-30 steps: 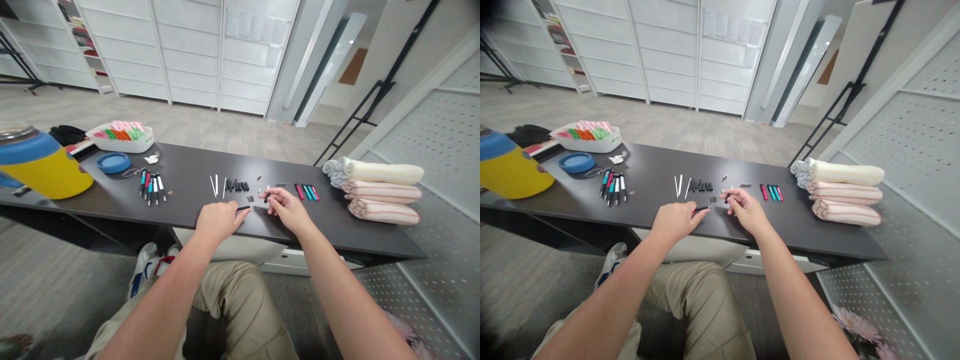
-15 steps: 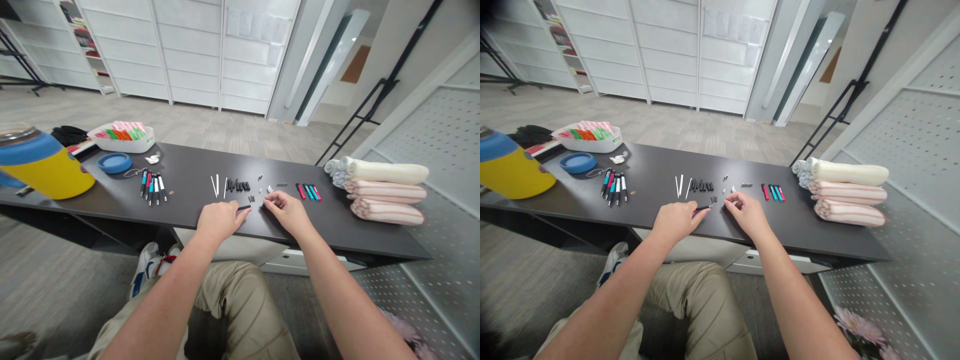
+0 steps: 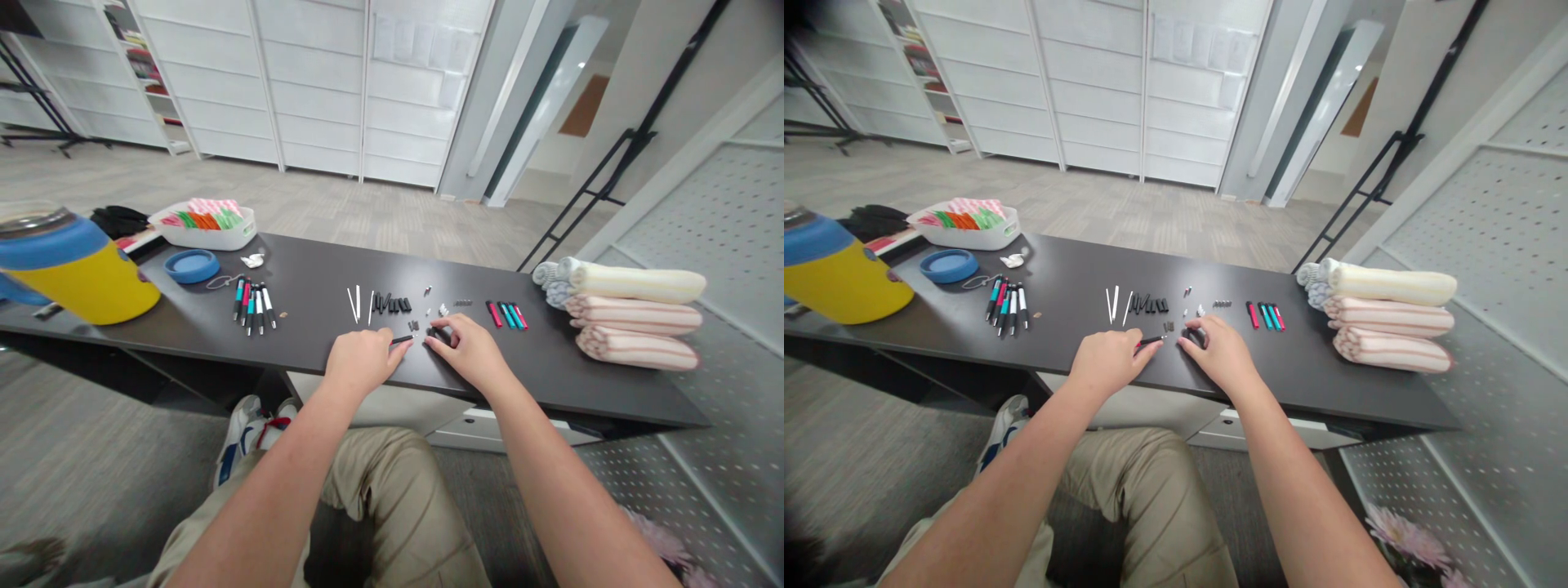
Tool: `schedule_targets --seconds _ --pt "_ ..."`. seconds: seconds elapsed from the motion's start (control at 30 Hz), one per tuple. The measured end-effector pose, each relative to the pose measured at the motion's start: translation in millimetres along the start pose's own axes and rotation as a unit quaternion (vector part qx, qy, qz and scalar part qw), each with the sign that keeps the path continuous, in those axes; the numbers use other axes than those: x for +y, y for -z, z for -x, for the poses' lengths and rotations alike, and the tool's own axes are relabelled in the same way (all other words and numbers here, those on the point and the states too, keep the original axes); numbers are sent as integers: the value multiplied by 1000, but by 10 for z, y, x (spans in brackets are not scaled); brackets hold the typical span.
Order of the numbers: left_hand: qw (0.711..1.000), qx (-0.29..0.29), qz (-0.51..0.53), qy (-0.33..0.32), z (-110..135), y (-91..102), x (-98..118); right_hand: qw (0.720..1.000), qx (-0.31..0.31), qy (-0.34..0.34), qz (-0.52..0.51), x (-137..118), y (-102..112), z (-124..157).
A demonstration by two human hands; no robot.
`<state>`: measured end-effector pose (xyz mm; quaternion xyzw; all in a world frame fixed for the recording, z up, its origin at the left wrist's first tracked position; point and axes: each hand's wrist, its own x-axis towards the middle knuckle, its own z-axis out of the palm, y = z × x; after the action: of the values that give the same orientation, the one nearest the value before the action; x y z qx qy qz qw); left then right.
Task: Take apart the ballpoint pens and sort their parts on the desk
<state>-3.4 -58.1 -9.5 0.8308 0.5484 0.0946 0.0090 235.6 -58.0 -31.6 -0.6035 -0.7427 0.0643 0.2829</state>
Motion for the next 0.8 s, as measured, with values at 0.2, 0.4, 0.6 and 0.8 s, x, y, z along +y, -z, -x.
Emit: schedule_targets --seconds 0.2,0.4,0.6,0.8 --pt "1000 3 6 1 2 -17 -1 999 13 -15 -40 19 43 -16" --pt "1000 16 8 -4 -2 -43 -3 994 -12 99 51 16 295 -437" --pt "1000 16 11 4 -10 -27 -3 964 -149 180 127 -34 340 -1120" --pt "1000 13 17 2 -9 -19 -12 942 -228 189 159 -85 126 -1446"
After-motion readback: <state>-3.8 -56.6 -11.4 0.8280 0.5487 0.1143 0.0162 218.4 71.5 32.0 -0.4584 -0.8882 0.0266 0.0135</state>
